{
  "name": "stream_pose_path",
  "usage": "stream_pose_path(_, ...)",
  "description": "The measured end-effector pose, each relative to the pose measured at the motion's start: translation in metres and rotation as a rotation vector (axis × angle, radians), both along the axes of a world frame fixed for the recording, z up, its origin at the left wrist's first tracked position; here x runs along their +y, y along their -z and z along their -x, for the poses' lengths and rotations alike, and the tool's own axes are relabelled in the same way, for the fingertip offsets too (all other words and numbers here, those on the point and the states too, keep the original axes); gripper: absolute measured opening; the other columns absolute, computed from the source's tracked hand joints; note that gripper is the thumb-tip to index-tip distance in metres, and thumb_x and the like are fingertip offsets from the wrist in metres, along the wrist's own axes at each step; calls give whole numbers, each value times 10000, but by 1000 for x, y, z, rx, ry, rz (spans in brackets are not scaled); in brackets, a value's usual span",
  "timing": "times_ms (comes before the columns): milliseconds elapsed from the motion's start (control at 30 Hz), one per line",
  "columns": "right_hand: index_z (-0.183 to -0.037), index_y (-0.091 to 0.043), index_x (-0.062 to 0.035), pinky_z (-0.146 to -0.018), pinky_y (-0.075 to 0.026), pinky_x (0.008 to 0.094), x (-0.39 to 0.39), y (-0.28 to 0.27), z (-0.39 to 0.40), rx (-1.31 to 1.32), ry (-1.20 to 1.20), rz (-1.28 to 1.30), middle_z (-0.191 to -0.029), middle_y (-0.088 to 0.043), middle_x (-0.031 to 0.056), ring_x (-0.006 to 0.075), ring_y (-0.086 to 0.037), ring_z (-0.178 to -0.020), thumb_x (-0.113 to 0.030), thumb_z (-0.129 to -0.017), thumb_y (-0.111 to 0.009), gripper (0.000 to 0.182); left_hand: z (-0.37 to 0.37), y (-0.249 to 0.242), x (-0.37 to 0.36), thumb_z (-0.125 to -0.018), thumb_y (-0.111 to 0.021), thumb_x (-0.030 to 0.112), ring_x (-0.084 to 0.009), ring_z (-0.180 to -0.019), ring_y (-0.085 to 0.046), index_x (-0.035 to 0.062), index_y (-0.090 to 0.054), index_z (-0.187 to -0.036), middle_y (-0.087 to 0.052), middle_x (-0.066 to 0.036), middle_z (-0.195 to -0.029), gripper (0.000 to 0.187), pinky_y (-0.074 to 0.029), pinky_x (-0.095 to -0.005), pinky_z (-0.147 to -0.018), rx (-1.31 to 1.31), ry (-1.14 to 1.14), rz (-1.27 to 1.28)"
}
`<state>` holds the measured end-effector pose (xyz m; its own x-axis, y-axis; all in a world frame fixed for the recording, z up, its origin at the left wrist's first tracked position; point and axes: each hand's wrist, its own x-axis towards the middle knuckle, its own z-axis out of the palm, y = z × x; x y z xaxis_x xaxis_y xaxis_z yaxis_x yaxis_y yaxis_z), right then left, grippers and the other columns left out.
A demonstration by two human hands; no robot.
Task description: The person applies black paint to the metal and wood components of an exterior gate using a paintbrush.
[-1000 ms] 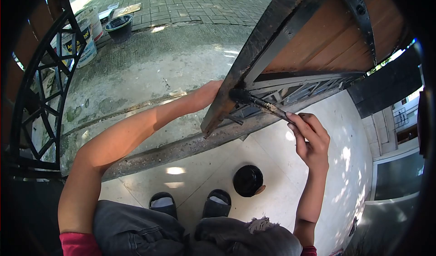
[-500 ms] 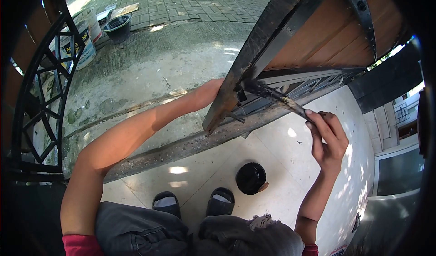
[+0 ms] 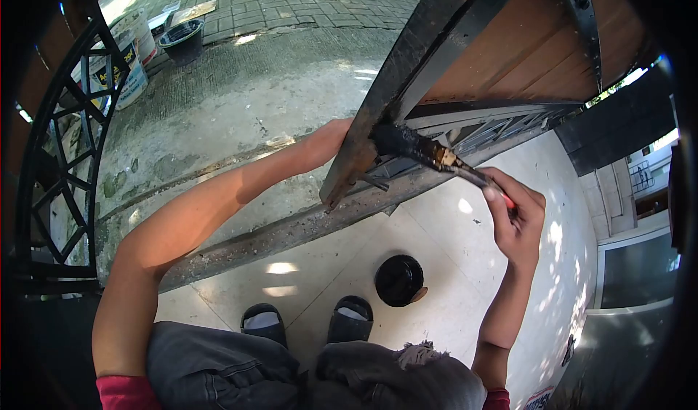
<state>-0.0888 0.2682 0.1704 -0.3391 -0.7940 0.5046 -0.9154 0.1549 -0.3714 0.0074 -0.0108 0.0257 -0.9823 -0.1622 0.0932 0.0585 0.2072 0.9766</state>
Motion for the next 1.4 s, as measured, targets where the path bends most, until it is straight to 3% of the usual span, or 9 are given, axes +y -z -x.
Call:
stream_pose_path(200,-991,-702,34,-467,-356,220,-2,-12,10,-56,10,0,-576,-579,62,76,-461,-487,-41,-840,-668,173,-3,-1,-2,-979,-344,183,-150,-912,-543,-53,-576,-1080,-646,-103,-995,345,-432,-328,-873,-3,-35,105)
stream_pose_path(300,-989,-707,28,-451,-318,220,-14,-1,7,-5,-38,-1,-546,-538,41,65,-417,-463,-61,-858,-662,164,-4,-5,2,-983,-337,187,-154,-919,-540,-54,-571,-1093,-644,-106,-1000,354,-425,-318,-886,-5,-35,-53)
stream_pose_path(400,-973,-716,14,-439,-280,216,-5,-11,13,-55,154,-15,-500,-457,5,45,-379,-460,-86,-859,-680,156,-5,-5,0,-986,-332,193,-153,-933,-538,-54,-569,-1107,-641,-104,-1004,363,-422,-316,-892,-34,-32,17)
stream_pose_path(533,-971,-714,10,-437,-262,222,-9,6,10,-165,75,17,-494,-419,-12,36,-360,-469,-83,-857,-686,150,-3,0,0,-994,-321,208,-153,-922,-529,-52,-564,-1117,-633,-88,-1004,376,-422,-320,-891,47,-45,34)
stream_pose_path(767,-939,-716,19,-441,-258,226,9,12,22,-345,118,48,-510,-421,-19,43,-336,-480,-94,-869,-680,138,-4,1,-1,-991,-323,235,-140,-856,-514,-29,-573,-1108,-623,-52,-972,382,-431,-308,-763,-57,-74,51)
stream_pose_path(867,-935,-727,15,-447,-253,214,-11,23,6,-322,48,-15,-521,-440,-48,26,-338,-492,-99,-882,-669,138,5,20,-7,-988,-323,234,-123,-823,-498,-20,-583,-1083,-618,-36,-935,375,-418,-295,-726,28,-33,49)
stream_pose_path(1167,-939,-727,16,-449,-212,221,-6,17,24,-407,86,92,-537,-385,-65,22,-306,-507,-92,-890,-664,135,5,18,0,-984,-339,239,-100,-799,-495,9,-603,-1029,-615,4,-889,353,-415,-280,-703,-1,-97,-127)
stream_pose_path(1267,-930,-725,18,-459,-214,220,0,8,25,-366,80,51,-543,-379,-69,27,-295,-519,-89,-892,-662,130,8,30,-8,-985,-338,238,-97,-783,-494,14,-601,-1020,-612,9,-877,347,-412,-279,-687,41,-70,-17)
stream_pose_path(1400,-932,-727,12,-460,-222,216,-11,16,21,-417,46,124,-540,-385,-66,21,-309,-518,-96,-894,-661,132,8,26,-4,-982,-339,231,-99,-766,-493,18,-601,-1009,-610,8,-864,339,-410,-277,-673,40,-84,-75)
